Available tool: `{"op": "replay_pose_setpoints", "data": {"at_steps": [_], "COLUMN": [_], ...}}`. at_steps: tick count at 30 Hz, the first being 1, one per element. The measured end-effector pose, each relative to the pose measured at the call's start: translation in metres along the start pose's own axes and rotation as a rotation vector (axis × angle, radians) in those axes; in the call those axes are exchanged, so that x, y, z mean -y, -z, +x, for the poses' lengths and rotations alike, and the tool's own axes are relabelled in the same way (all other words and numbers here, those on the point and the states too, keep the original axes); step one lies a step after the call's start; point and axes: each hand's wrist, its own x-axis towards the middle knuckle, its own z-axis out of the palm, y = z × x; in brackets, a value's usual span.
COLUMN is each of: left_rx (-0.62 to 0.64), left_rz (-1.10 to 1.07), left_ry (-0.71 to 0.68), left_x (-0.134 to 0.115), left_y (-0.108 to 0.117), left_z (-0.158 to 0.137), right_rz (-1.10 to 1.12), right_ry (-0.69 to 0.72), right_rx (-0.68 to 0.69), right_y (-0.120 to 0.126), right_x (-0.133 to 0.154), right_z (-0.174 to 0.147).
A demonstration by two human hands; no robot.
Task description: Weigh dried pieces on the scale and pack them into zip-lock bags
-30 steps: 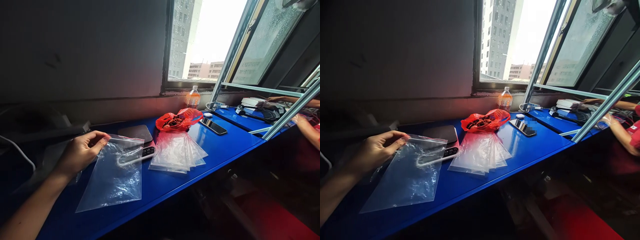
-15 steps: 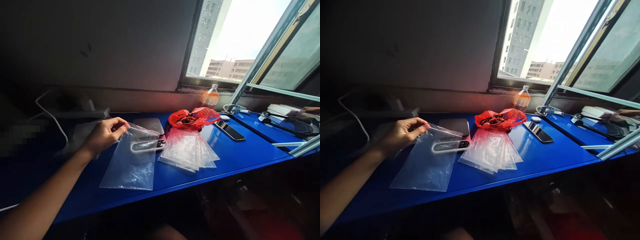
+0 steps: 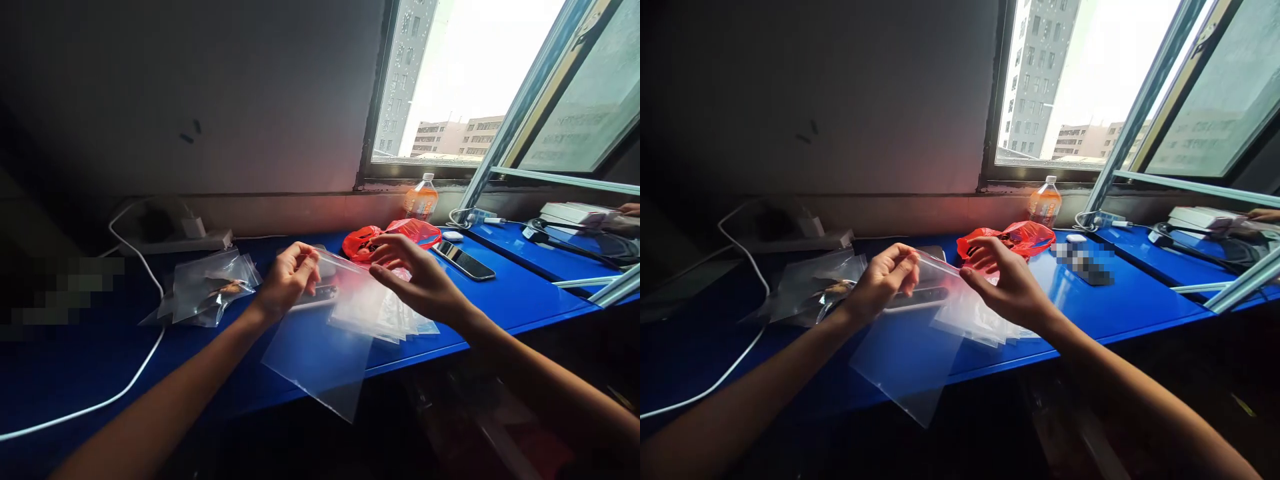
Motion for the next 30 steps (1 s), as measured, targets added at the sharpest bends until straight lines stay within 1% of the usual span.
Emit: {"op": "replay_pose_setpoints", "data": {"at_steps": [2, 4, 5, 6, 7, 8, 9, 10, 11, 12, 13, 15, 17, 18, 20, 22, 24, 27, 30], "left_rx": [0.031, 0.074, 0.109, 0.137, 0.138, 0.107, 0.022, -0.091, -0.19, -0.261, -0.345, -0.431, -0.484, -0.503, -0.523, -0.532, -0.54, -0.526, -0.441], "left_rz": [-0.041, -0.046, -0.01, 0.071, 0.202, 0.365, 0.567, 0.76, 0.891, 0.99, 1.084, 1.136, 1.143, 1.135, 1.101, 1.056, 1.006, 0.904, 0.742], "left_ry": [0.011, 0.03, 0.033, 0.017, -0.02, -0.068, -0.13, -0.154, -0.121, -0.039, 0.074, 0.195, 0.304, 0.347, 0.404, 0.4, 0.317, 0.094, -0.082], "left_x": [0.001, 0.003, 0.003, 0.003, 0.004, 0.004, 0.004, 0.005, 0.006, 0.008, 0.011, 0.017, 0.025, 0.028, 0.034, 0.037, 0.034, 0.02, -0.003], "left_y": [-0.014, -0.02, -0.018, -0.014, -0.006, 0.005, 0.019, 0.035, 0.054, 0.073, 0.094, 0.132, 0.161, 0.171, 0.183, 0.183, 0.174, 0.149, 0.116], "left_z": [0.006, 0.009, 0.01, 0.011, 0.013, 0.014, 0.016, 0.018, 0.02, 0.022, 0.024, 0.024, 0.022, 0.02, 0.016, 0.013, 0.012, 0.014, 0.016], "right_rz": [0.103, 0.197, 0.222, 0.229, 0.207, 0.145, 0.041, -0.112, -0.295, -0.464, -0.608, -0.784, -0.851, -0.855, -0.799, -0.683, -0.556, -0.342, -0.046], "right_ry": [-0.06, -0.137, -0.174, -0.209, -0.235, -0.247, -0.247, -0.233, -0.216, -0.197, -0.173, -0.117, -0.056, -0.029, 0.027, 0.088, 0.13, 0.149, 0.188], "right_rx": [0.044, 0.093, 0.122, 0.156, 0.194, 0.226, 0.247, 0.247, 0.225, 0.205, 0.186, 0.149, 0.062, -0.001, -0.109, -0.139, -0.133, -0.141, -0.039], "right_y": [-0.003, -0.004, -0.004, -0.001, 0.002, 0.006, 0.01, 0.014, 0.017, 0.02, 0.022, 0.023, 0.022, 0.021, 0.018, 0.012, -0.001, -0.036, -0.077], "right_x": [-0.009, -0.023, -0.031, -0.041, -0.052, -0.063, -0.076, -0.088, -0.1, -0.11, -0.118, -0.127, -0.125, -0.119, -0.101, -0.076, -0.048, -0.013, 0.001], "right_z": [0.005, 0.008, 0.01, 0.011, 0.012, 0.013, 0.015, 0.018, 0.021, 0.025, 0.03, 0.041, 0.054, 0.061, 0.071, 0.077, 0.077, 0.069, 0.063]}}
